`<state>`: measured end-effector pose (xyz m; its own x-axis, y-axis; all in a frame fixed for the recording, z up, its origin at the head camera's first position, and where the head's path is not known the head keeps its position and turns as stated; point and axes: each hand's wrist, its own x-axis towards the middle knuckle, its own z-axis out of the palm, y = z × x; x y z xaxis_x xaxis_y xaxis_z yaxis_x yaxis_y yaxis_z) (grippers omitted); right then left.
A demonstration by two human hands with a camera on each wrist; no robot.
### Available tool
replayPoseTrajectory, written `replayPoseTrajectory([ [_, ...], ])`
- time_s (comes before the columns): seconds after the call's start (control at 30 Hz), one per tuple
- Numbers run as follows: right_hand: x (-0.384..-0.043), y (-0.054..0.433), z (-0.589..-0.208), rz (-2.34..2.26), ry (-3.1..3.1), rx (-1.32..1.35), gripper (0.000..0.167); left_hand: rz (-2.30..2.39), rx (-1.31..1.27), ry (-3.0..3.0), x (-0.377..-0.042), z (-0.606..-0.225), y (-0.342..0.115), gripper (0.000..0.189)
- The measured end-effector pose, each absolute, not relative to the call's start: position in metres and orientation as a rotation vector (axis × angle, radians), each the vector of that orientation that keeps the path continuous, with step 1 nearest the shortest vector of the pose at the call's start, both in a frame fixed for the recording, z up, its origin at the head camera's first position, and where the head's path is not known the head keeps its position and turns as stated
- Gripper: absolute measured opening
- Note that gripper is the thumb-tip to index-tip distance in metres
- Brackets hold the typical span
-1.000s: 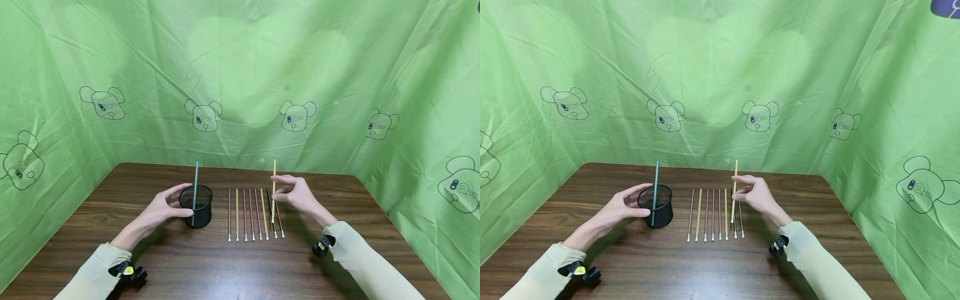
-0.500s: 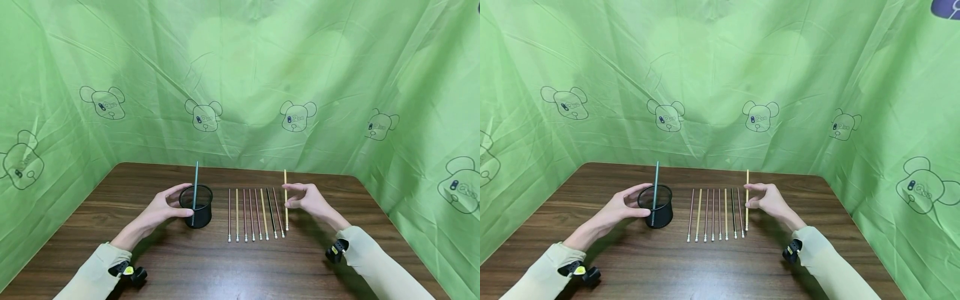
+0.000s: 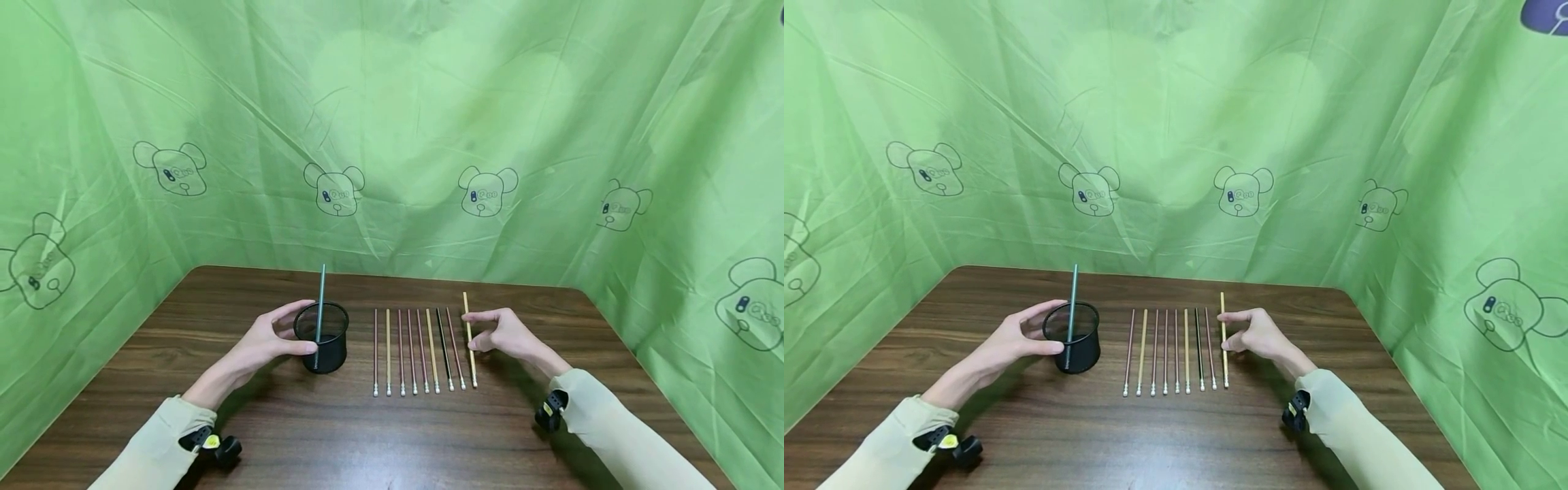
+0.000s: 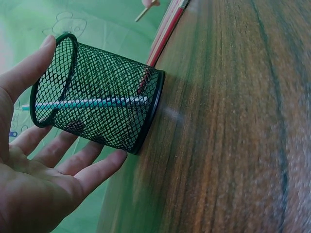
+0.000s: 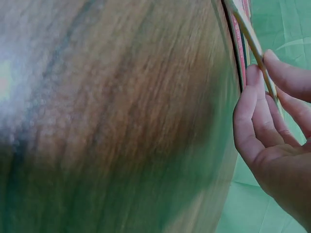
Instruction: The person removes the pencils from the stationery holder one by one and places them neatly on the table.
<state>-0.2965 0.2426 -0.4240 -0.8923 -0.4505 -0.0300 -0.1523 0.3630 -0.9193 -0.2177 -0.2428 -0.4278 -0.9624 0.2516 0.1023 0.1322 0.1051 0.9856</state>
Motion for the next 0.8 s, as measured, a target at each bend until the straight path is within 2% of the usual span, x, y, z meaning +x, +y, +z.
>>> replayPoseTrajectory([
  [0.8,-0.3024,0.2346,-0.4328,-1.418,2.348,-0.475,0.058,2.006,0.389,2.252,-0.218,-0.4277,-0.2434,0.085],
])
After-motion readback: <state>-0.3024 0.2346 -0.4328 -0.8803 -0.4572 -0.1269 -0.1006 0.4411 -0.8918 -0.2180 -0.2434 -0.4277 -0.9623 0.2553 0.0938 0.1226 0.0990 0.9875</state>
